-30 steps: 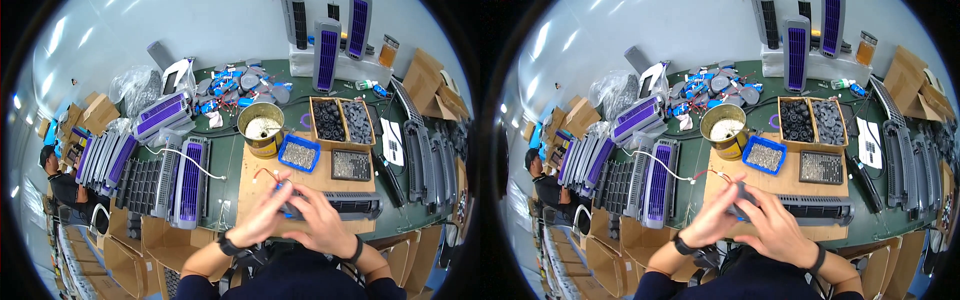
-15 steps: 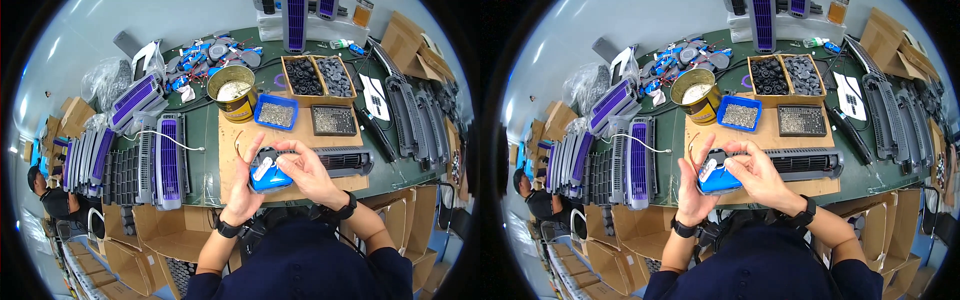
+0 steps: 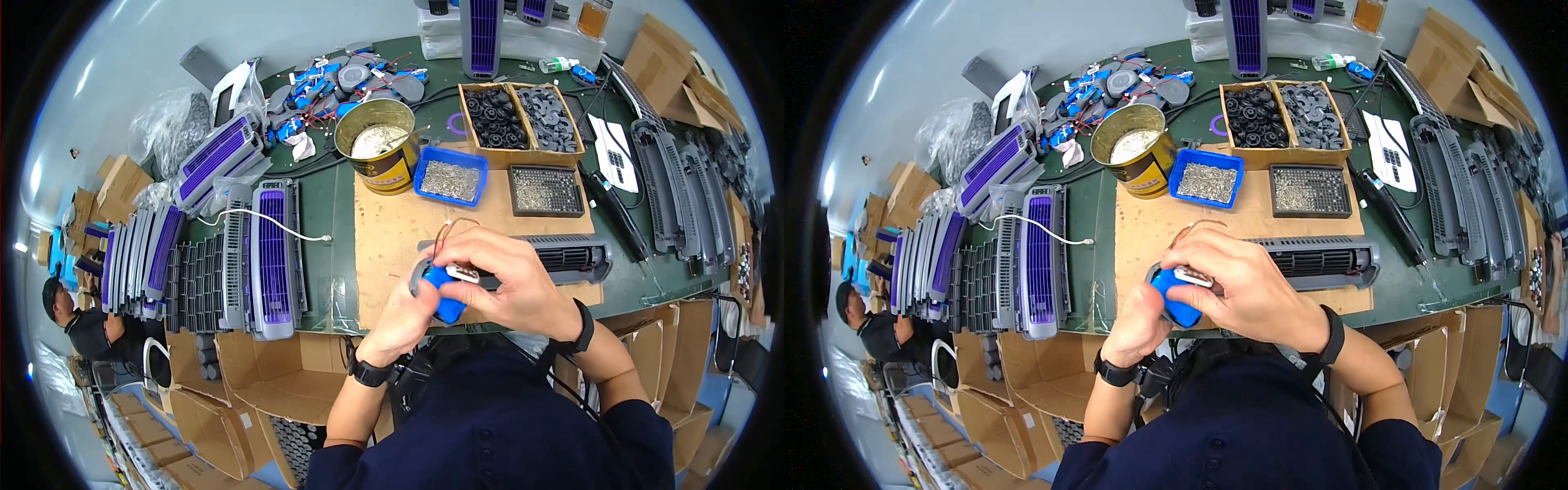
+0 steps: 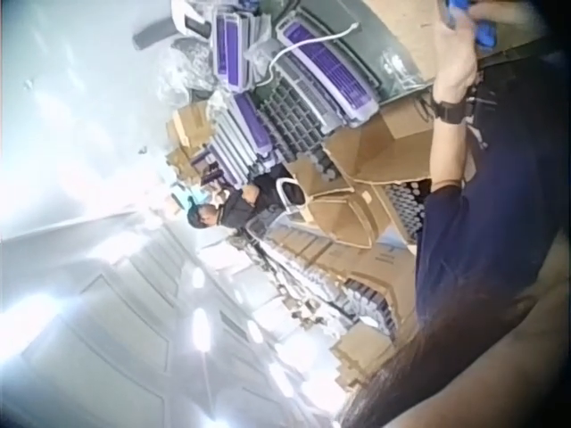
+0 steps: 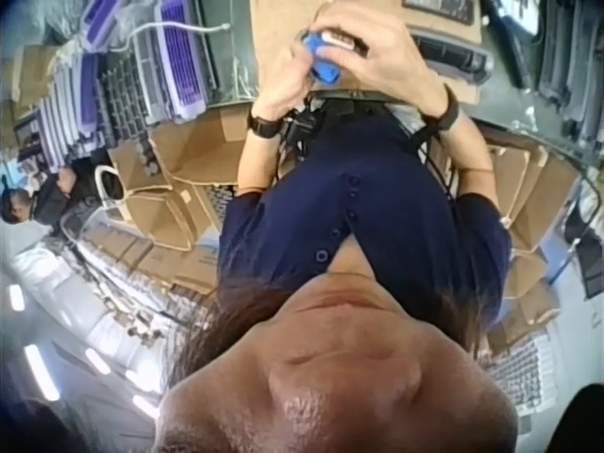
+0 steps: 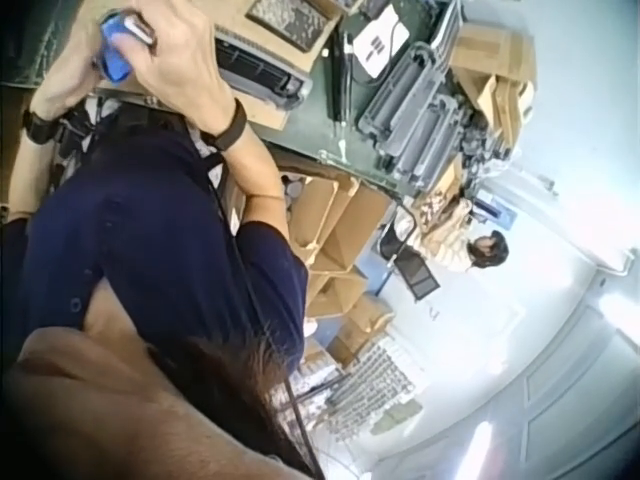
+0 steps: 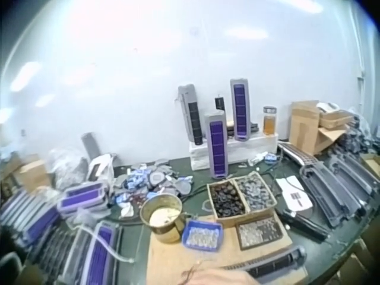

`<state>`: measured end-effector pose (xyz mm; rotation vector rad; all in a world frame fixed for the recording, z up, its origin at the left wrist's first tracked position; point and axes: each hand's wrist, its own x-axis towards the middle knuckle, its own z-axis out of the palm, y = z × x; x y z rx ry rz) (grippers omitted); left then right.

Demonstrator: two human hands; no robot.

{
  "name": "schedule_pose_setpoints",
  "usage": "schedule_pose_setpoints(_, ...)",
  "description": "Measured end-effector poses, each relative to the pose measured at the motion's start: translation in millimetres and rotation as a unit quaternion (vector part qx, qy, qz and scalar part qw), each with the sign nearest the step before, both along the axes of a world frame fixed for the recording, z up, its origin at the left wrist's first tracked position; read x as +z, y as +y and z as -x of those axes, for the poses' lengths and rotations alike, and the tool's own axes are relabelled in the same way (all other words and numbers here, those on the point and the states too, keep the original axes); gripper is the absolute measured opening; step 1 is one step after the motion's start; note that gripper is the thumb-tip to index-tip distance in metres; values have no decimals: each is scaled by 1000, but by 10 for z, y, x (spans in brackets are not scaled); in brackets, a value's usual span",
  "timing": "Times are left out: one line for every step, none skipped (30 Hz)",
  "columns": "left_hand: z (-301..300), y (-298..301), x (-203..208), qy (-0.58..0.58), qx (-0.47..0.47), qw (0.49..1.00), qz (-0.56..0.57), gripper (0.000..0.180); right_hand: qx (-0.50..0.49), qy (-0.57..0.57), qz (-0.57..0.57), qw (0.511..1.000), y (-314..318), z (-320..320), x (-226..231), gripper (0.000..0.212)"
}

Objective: Assembling the internal components and outer casing of an electronic unit, securing parts with an electric screwdriver.

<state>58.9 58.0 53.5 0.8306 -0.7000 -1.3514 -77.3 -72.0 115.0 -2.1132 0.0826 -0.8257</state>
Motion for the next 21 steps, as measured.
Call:
schedule_pose_setpoints(-20,23,-11,-81,-5,997,1,67,-1,0,-1,1000,-11,32,-19,28)
schedule_pose_setpoints(-43,28,50,-81,-6,997,1,67,0,31,-95,995,-20,61,-42,25)
schedule_pose_setpoints(-40,20,168,-103,-12,995,-8,70,1,61,-189,980,-22,90,-66,21)
schedule_pose_setpoints(-42,1,233,-125,-17,992,-16,74,2,18,-330,944,14,69,-124,15)
schedule_pose_setpoints(-54,-13,246,-124,-16,992,-16,74,3,19,-330,944,17,81,-146,15)
schedule_pose_setpoints(-67,-35,255,-64,-14,997,-35,74,21,-1,-405,914,10,107,-163,14)
schedule_pose_setpoints(-71,-48,260,-4,-13,998,-53,74,38,-21,-478,878,0,135,-185,12)
schedule_pose_setpoints(-39,-69,262,-12,22,997,-76,67,41,-10,-487,872,-13,156,-214,13)
schedule_pose_setpoints(-12,-84,253,-12,23,997,-75,67,42,-10,-487,872,-19,159,-246,13)
schedule_pose_setpoints(9,-97,236,-55,46,995,-75,62,53,-12,-472,880,-24,160,-277,14)
schedule_pose_setpoints(25,-113,210,-96,67,990,-74,58,62,-14,-457,887,-26,169,-295,15)
schedule_pose_setpoints(27,-128,168,-96,66,991,-73,58,60,-15,-457,887,-22,177,-298,15)
schedule_pose_setpoints(25,-144,115,-85,65,991,-76,54,54,-20,-454,889,-14,184,-299,15)
schedule_pose_setpoints(24,-145,89,-75,67,992,-79,50,51,-24,-451,891,-2,177,-299,15)
schedule_pose_setpoints(48,-151,81,-74,69,992,-80,50,53,-24,-452,890,15,174,-282,15)
schedule_pose_setpoints(86,-159,70,-78,109,989,-69,48,29,-7,-363,932,34,174,-246,17)
schedule_pose_setpoints(118,-164,64,-80,147,984,-57,46,2,8,-268,963,52,188,-196,19)
schedule_pose_setpoints(131,-167,58,-80,147,984,-56,46,-35,36,-169,984,50,197,-140,29)
schedule_pose_setpoints(140,-168,50,-74,140,986,-53,44,-35,36,-168,984,43,192,-174,29)
schedule_pose_setpoints(145,-179,45,-68,133,987,-52,42,-61,5,-65,996,22,179,-247,31)
schedule_pose_setpoints(156,-185,55,-68,133,987,-52,42,-87,-27,40,995,8,169,-278,34)
